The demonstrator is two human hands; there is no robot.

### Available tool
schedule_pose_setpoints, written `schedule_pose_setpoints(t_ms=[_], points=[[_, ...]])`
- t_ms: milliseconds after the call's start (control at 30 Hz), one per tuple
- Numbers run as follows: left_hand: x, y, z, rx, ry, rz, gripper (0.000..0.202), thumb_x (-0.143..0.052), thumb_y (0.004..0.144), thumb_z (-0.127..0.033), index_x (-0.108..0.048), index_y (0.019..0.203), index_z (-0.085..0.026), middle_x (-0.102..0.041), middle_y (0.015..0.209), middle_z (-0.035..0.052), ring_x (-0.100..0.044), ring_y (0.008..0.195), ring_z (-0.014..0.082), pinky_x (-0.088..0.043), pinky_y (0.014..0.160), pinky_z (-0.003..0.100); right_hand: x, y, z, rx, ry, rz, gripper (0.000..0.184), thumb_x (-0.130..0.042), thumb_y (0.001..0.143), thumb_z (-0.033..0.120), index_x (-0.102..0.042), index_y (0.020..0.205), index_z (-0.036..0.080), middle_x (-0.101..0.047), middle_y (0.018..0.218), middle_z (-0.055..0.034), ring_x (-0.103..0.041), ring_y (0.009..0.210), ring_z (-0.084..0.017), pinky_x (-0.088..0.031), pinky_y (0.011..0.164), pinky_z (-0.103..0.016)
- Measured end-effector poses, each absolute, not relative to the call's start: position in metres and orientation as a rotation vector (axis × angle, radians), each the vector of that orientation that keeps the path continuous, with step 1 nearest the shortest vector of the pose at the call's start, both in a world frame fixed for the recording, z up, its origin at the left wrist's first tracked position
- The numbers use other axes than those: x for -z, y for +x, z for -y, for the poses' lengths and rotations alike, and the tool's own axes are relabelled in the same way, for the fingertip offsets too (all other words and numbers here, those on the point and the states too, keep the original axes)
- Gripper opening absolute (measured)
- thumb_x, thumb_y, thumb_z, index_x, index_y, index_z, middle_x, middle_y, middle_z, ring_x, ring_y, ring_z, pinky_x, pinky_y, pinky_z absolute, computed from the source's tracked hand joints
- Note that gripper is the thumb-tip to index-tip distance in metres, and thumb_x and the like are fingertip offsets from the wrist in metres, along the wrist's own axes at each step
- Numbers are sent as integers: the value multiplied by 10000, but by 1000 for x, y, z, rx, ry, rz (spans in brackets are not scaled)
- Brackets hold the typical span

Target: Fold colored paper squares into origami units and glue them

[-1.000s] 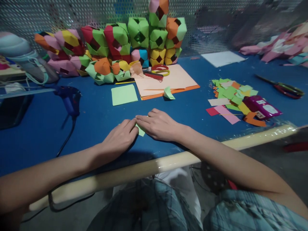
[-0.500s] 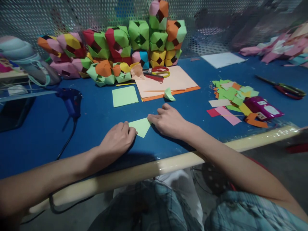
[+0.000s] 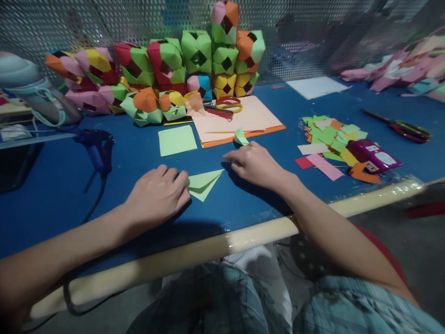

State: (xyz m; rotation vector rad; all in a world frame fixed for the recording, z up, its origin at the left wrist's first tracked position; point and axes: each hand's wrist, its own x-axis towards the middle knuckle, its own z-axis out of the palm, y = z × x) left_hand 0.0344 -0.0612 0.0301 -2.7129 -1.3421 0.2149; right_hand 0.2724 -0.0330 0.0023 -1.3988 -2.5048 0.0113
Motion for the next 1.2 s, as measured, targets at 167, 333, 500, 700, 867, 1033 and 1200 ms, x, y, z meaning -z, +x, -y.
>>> schedule_pose_setpoints(t_ms=[167,333,500,700,867,1033,1200], points=[[-37,30,53,-136,-3005,1196,346,-438,810,-209,-514,1134,-117,-556,1190,136,-507,1047,256,-441,874,386,5,254,36,-106,-1173,2370,339,-429,801,120,-648,1059,133,-695,954,-98,-575,831,-206,-440,745,-323],[-29,32,55,-286,-3055,1195,327,-379,838,-182,-497,1137,-120,-558,1152,133,-526,1004,250,-457,852,393,9,232,45,-183,-980,2605,363,-422,822,125,-593,1141,118,-666,1041,-130,-536,896,-232,-413,745,-350],[-26,35,55,-378,-3003,1179,269,-355,845,-180,-519,1051,-128,-581,1026,136,-541,897,237,-476,750,372,9,230,48,-212,-1045,2698,372,-423,797,96,-591,1126,138,-657,1065,-117,-521,902,-233,-363,732,-338],[-29,35,54,-371,-2970,1173,311,-401,823,-229,-515,1096,-134,-575,1009,135,-536,902,260,-477,714,378,7,231,48,-209,-1028,2714,384,-448,775,130,-582,1135,135,-645,1099,-118,-519,912,-240,-346,743,-352],[-26,33,48,-242,-3005,1219,335,-397,869,-338,-527,1104,-138,-589,1006,128,-541,933,262,-475,754,388,6,233,47,-332,-1044,2613,375,-484,836,293,-560,1168,134,-637,1100,-126,-530,952,-246,-381,798,-378],[-21,31,43,-115,-3021,1268,296,-347,901,-320,-554,983,-126,-614,968,128,-572,905,242,-478,757,378,8,233,45,-302,-1146,2433,452,-475,869,413,-516,1211,121,-604,1169,-150,-526,1034,-276,-416,860,-433],[-11,29,36,160,-3054,1342,293,-340,890,-213,-501,1113,-113,-639,999,132,-605,886,216,-485,757,347,13,233,42,-263,-1223,2350,471,-504,851,391,-472,1249,141,-528,1286,-158,-499,1139,-298,-406,930,-481]])
